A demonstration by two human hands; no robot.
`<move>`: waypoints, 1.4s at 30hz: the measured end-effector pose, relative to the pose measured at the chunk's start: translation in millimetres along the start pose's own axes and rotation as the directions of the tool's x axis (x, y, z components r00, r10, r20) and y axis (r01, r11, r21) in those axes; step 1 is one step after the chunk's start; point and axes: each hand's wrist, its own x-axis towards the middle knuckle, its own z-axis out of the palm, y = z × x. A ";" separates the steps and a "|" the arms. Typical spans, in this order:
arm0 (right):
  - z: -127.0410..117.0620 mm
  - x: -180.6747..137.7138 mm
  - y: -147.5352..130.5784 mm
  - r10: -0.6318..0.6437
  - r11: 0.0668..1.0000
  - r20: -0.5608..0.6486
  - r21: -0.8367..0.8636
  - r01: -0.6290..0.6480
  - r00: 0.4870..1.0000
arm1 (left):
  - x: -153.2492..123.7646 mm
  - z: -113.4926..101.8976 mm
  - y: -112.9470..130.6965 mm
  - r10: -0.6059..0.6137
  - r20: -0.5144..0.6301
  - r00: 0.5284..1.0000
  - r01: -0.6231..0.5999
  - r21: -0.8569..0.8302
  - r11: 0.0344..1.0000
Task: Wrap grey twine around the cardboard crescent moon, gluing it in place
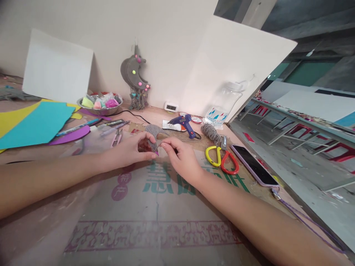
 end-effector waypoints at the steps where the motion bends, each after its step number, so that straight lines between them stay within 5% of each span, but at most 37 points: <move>1: -0.2 0.1 -0.5 0.001 1.000 -0.001 0.004 -0.001 1.000 | -0.2 0.0 0.5 -0.002 -0.005 1.000 0.002 0.006 1.000; 5: -1.8 0.4 0.3 0.046 0.998 -0.024 0.052 -0.045 0.999 | 0.1 0.3 2.8 0.014 -0.050 0.999 -0.013 0.014 1.000; 13: -4.2 -1.8 14.2 0.089 0.990 -0.037 0.114 -0.085 0.995 | -3.8 0.1 16.9 0.148 -0.315 0.938 -0.128 0.082 0.988; 21: -4.8 3.8 9.5 -0.047 0.999 0.011 -0.002 0.047 0.999 | -7.3 -2.4 15.2 0.265 -0.332 0.905 -0.201 0.215 0.956; 25: -1.6 10.6 17.6 0.086 0.996 -0.021 0.033 -0.086 0.996 | -6.0 -2.4 15.0 0.252 -0.313 0.915 -0.182 0.236 0.955; 28: -4.0 9.8 16.4 0.212 0.951 -0.058 0.241 -0.192 0.976 | -5.7 -2.0 15.3 0.232 -0.305 0.924 -0.166 0.227 0.960; 33: -9.0 6.4 1.8 0.214 0.775 0.179 0.568 -0.279 0.960 | -6.1 -1.9 13.6 0.264 -0.286 0.921 -0.199 0.236 0.951; 38: -6.4 5.1 -1.0 0.154 0.709 0.370 0.605 -0.363 0.916 | -6.1 -2.0 13.3 0.275 -0.282 0.919 -0.209 0.242 0.947; 42: -4.2 5.0 4.1 0.173 0.755 0.376 0.543 -0.368 0.910 | -7.4 -1.4 15.1 0.271 -0.276 0.922 -0.207 0.241 0.948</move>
